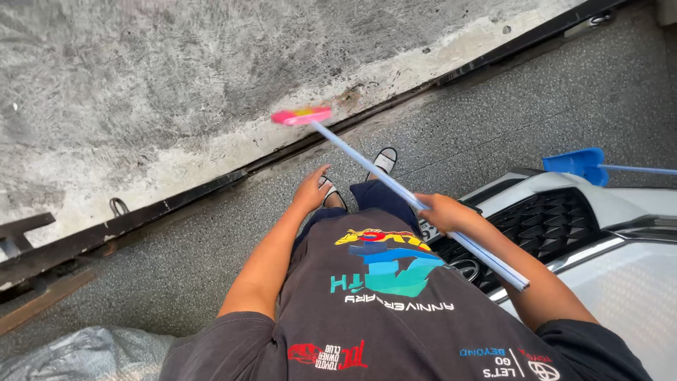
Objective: Sweeping the floor with a broom and dustpan around parked vehicles and a gate.
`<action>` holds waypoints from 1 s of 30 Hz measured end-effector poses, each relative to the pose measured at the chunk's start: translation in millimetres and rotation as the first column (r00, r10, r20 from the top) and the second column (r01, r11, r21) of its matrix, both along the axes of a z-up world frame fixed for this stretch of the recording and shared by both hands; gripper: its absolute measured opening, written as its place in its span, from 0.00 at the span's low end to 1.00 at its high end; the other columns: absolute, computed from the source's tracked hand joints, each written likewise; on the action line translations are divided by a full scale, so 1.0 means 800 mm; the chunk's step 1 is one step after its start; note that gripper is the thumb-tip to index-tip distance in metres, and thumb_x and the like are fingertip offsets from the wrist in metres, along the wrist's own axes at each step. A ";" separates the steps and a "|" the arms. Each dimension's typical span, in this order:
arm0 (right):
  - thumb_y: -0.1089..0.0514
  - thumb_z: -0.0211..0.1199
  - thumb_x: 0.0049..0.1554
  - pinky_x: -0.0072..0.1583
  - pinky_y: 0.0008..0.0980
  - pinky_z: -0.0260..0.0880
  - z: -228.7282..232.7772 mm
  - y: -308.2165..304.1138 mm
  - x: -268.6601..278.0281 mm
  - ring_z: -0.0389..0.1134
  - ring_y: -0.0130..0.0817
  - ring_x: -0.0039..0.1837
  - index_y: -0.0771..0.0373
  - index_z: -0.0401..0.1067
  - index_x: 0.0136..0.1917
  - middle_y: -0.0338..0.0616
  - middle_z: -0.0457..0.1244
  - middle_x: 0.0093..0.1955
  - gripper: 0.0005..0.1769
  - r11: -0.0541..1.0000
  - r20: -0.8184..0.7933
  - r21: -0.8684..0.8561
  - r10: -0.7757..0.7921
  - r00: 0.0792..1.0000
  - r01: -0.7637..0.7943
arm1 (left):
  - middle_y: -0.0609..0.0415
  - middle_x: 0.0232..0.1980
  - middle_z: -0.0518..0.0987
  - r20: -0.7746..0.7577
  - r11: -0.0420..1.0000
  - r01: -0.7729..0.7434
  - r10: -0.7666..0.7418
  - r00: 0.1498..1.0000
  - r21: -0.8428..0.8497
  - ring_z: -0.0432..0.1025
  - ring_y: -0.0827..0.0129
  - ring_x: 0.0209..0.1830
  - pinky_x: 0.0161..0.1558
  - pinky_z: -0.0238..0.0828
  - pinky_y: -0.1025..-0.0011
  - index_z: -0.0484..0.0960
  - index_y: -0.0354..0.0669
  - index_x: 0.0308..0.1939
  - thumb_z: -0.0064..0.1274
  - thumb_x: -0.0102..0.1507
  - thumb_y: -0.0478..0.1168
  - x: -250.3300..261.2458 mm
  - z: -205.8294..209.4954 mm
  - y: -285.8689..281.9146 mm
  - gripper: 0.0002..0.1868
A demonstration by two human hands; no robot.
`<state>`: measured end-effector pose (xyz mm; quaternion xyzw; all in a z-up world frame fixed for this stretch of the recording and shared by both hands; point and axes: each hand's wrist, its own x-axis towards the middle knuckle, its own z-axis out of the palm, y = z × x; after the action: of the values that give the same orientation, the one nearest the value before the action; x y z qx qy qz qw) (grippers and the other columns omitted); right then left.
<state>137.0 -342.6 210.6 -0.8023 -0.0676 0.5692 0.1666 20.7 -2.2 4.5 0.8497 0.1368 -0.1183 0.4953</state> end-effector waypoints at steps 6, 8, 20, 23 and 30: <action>0.54 0.59 0.61 0.28 0.36 0.66 -0.161 0.031 0.043 0.64 0.28 0.26 0.57 0.75 0.62 0.38 0.63 0.32 0.17 0.980 -0.199 0.160 -0.088 0.976 0.121 | 0.46 0.72 0.69 -0.011 0.891 0.423 -0.427 0.904 0.164 0.65 0.46 0.70 0.65 0.66 0.54 0.64 0.61 0.75 0.59 0.54 0.35 0.066 -0.030 -0.054 0.44; 0.54 0.59 0.61 0.29 0.36 0.67 -0.166 -0.005 0.096 0.64 0.29 0.26 0.58 0.75 0.61 0.40 0.64 0.32 0.16 0.984 -0.150 0.103 -0.130 0.980 0.146 | 0.47 0.73 0.67 -0.088 0.834 0.527 -0.520 0.850 0.162 0.65 0.47 0.71 0.66 0.65 0.54 0.61 0.63 0.75 0.62 0.53 0.38 0.110 -0.003 -0.102 0.47; 0.47 0.52 0.66 0.31 0.31 0.67 -0.014 -0.065 0.263 0.65 0.29 0.30 0.68 0.68 0.64 0.40 0.63 0.35 0.23 0.643 -0.152 0.369 -0.671 0.726 0.671 | 0.48 0.52 0.83 0.355 0.904 0.420 -0.419 0.836 0.077 0.76 0.50 0.56 0.58 0.70 0.53 0.83 0.47 0.49 0.58 0.57 0.34 0.389 0.074 -0.259 0.16; 0.56 0.54 0.67 0.41 0.26 0.67 0.108 -0.083 0.325 0.64 0.24 0.40 0.59 0.69 0.71 0.37 0.62 0.45 0.21 0.551 0.402 0.778 -0.806 0.434 0.303 | 0.49 0.46 0.86 0.397 0.915 0.402 -0.385 0.833 0.042 0.78 0.53 0.50 0.53 0.67 0.55 0.84 0.45 0.43 0.59 0.58 0.34 0.466 0.128 -0.243 0.10; 0.54 0.57 0.70 0.80 0.49 0.47 0.192 -0.178 0.492 0.42 0.44 0.83 0.57 0.50 0.83 0.46 0.43 0.82 0.32 0.839 0.570 0.542 -0.338 -0.749 0.034 | 0.55 0.46 0.81 0.613 0.851 0.450 -0.209 0.762 -0.270 0.77 0.73 0.46 0.47 0.73 0.71 0.83 0.41 0.51 0.54 0.70 0.34 0.587 0.148 -0.253 0.07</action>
<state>530.4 -485.2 364.6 -0.7896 -0.0038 -0.5733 0.2188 490.3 -204.7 122.5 0.7361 -0.1974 0.0245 0.6470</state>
